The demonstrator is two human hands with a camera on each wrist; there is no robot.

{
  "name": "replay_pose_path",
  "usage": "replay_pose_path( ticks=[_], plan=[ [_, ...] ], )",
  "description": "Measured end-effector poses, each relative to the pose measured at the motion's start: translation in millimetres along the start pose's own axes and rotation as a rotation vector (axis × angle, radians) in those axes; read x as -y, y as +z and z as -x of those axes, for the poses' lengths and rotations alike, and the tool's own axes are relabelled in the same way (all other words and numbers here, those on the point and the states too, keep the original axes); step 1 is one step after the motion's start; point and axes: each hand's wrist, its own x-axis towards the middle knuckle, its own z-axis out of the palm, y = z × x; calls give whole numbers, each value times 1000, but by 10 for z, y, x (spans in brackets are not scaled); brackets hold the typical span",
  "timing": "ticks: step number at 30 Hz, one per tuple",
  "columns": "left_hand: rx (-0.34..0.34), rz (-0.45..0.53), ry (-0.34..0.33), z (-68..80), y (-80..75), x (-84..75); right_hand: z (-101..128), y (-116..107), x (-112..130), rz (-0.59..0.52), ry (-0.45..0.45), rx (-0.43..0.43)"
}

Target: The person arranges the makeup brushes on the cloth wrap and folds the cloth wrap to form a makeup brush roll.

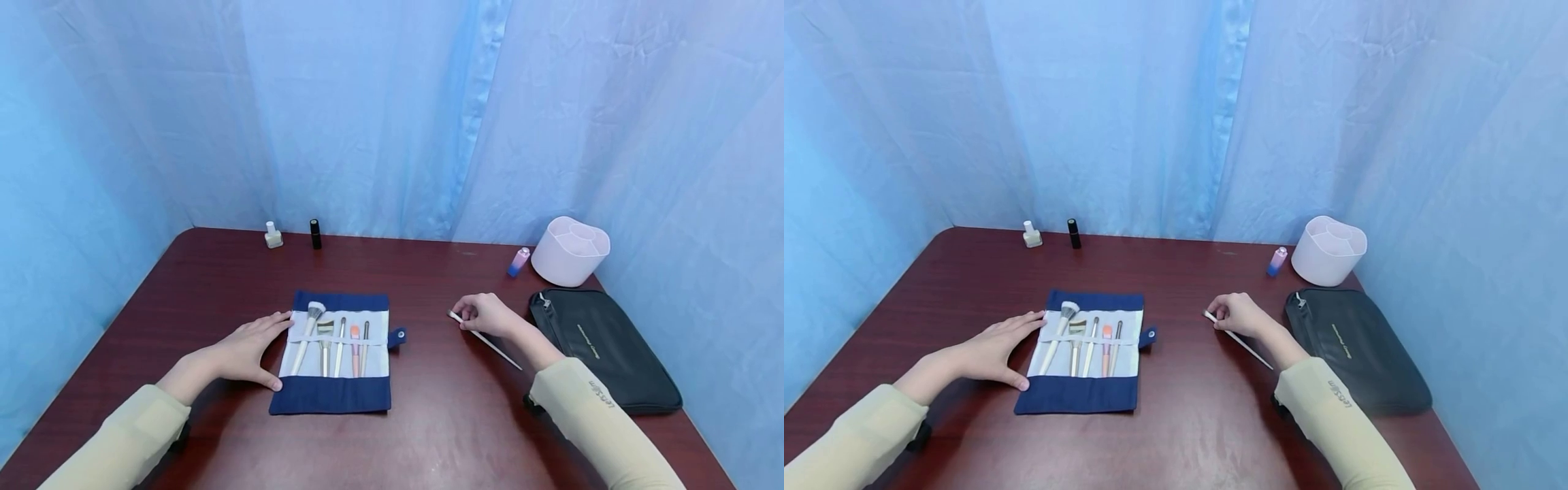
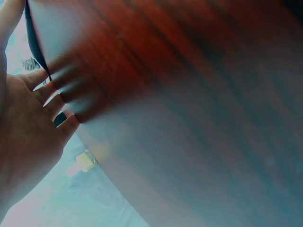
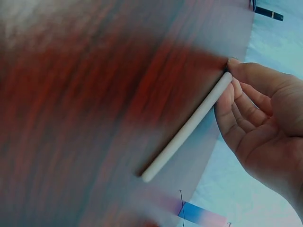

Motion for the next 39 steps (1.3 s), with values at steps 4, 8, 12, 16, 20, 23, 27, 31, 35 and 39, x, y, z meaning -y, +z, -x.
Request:
replay_pose_path(
  ticks=[4, 8, 12, 16, 20, 23, 27, 31, 35, 39],
  plan=[
    [6, 5, -4, 5, 2, -3, 0, 11, -1, 1, 9, 7],
    [9, 10, -7, 5, -4, -11, 0, 5, 14, -11, 11, 10],
    [6, 7, -6, 0, -12, -17, -2, -25, 86, -21, 7, 14],
    [5, 5, -1, -7, -18, -21, -22, -73, 215, -36, -8, 3],
    [7, 8, -5, -15, -16, -17, -51, -128, 368, -50, -66, -49],
    [6, 5, -8, -18, -6, -6, -66, -166, 501, -72, -114, -92],
    [7, 2, -3, -21, 0, 5, -79, -211, 705, -108, -142, -129],
    [11, 0, 3, -21, -8, -5, -116, -261, 891, -128, -168, -154],
    [16, 3, -3, -15, -18, -20, -192, -292, 1030, -160, -198, -187],
    [15, 6, -8, -11, -22, -23, -264, -300, 1167, -299, -200, -200]
  ],
)
